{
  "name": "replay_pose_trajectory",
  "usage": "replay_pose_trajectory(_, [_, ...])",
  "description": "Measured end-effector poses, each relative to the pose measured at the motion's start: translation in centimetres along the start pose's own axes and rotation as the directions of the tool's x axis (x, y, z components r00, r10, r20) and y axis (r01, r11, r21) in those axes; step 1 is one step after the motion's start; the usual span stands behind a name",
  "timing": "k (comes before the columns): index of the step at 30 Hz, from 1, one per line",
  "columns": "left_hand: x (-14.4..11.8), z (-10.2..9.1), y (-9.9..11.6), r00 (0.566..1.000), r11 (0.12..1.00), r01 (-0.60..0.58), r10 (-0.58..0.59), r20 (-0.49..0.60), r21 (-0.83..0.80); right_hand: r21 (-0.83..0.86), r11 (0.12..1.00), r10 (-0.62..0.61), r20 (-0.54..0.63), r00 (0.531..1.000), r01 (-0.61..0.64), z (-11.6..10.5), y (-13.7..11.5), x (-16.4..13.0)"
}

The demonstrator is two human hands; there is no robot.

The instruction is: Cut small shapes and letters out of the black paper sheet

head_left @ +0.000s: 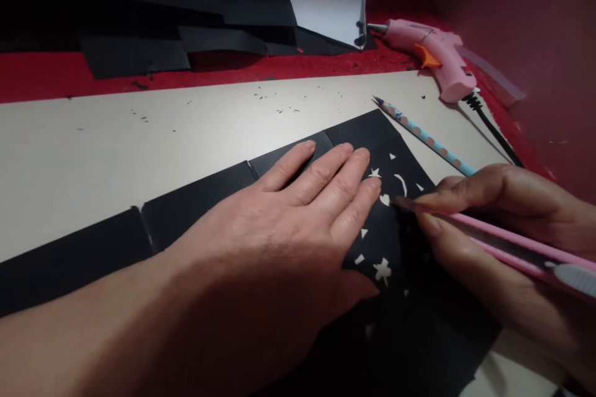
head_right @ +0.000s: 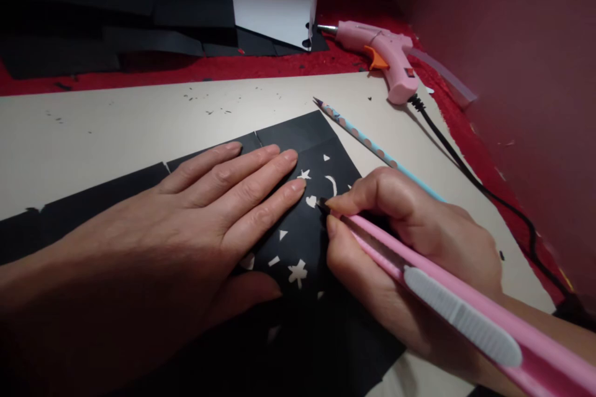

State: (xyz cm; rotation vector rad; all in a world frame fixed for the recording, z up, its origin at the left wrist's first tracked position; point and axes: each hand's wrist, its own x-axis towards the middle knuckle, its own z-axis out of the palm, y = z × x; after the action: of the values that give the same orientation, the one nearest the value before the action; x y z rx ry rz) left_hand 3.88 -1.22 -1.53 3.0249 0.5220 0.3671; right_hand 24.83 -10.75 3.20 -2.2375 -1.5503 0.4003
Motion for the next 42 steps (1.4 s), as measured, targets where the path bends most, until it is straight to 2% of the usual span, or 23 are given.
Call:
replay_pose_trajectory(3, [-0.1,0.0,0.0,1.0,1.0,0.003,-0.003,-0.003,0.008,-0.024,0.996,-0.091,-0.011,0.996,0.091,0.3,1.1,0.4])
replay_pose_trajectory(6, [-0.2,-0.1,0.1,1.0,1.0,0.0,0.0,-0.008,0.001,-0.041,0.97,-0.241,-0.081,0.967,0.238,0.6,2.3,0.9])
replay_pose_trajectory(8, [-0.2,-0.1,0.2,1.0,1.0,0.0,0.0,-0.005,-0.002,-0.039,0.955,-0.295,-0.103,0.95,0.293,0.7,2.8,1.1])
replay_pose_trajectory(11, [-0.1,0.0,0.2,1.0,1.0,0.008,-0.008,-0.002,-0.007,-0.028,0.965,-0.261,-0.077,0.962,0.259,0.8,3.0,1.2])
replay_pose_trajectory(16, [0.0,0.3,0.1,1.0,1.0,0.001,-0.001,-0.004,-0.003,-0.029,0.964,-0.265,-0.103,0.959,0.264,0.7,2.2,1.1])
replay_pose_trajectory(20, [0.0,0.1,0.0,1.0,1.0,0.0,0.0,0.005,0.013,-0.044,0.991,-0.125,-0.033,0.992,0.123,0.2,1.5,0.8])
replay_pose_trajectory(21, [-0.1,0.0,0.0,1.0,1.0,-0.002,0.002,0.006,0.016,-0.048,0.99,-0.132,-0.034,0.991,0.13,0.2,1.5,0.8])
replay_pose_trajectory(25, [-0.2,-0.2,0.0,1.0,1.0,-0.004,0.004,0.006,0.025,-0.057,0.956,-0.292,-0.099,0.951,0.288,0.5,2.5,1.1])
replay_pose_trajectory(34, [0.1,-0.1,0.0,1.0,1.0,0.006,-0.006,0.003,0.007,-0.088,0.937,-0.347,-0.088,0.934,0.339,1.0,3.0,1.3])
replay_pose_trajectory(39, [-0.1,-0.1,0.0,1.0,1.0,0.004,-0.004,0.006,-0.006,-0.018,0.921,-0.389,-0.039,0.921,0.388,0.7,3.3,1.4])
replay_pose_trajectory(42, [0.0,-0.1,0.1,1.0,1.0,0.004,-0.003,0.009,-0.008,-0.031,0.923,-0.384,-0.049,0.922,0.382,0.7,3.4,1.3])
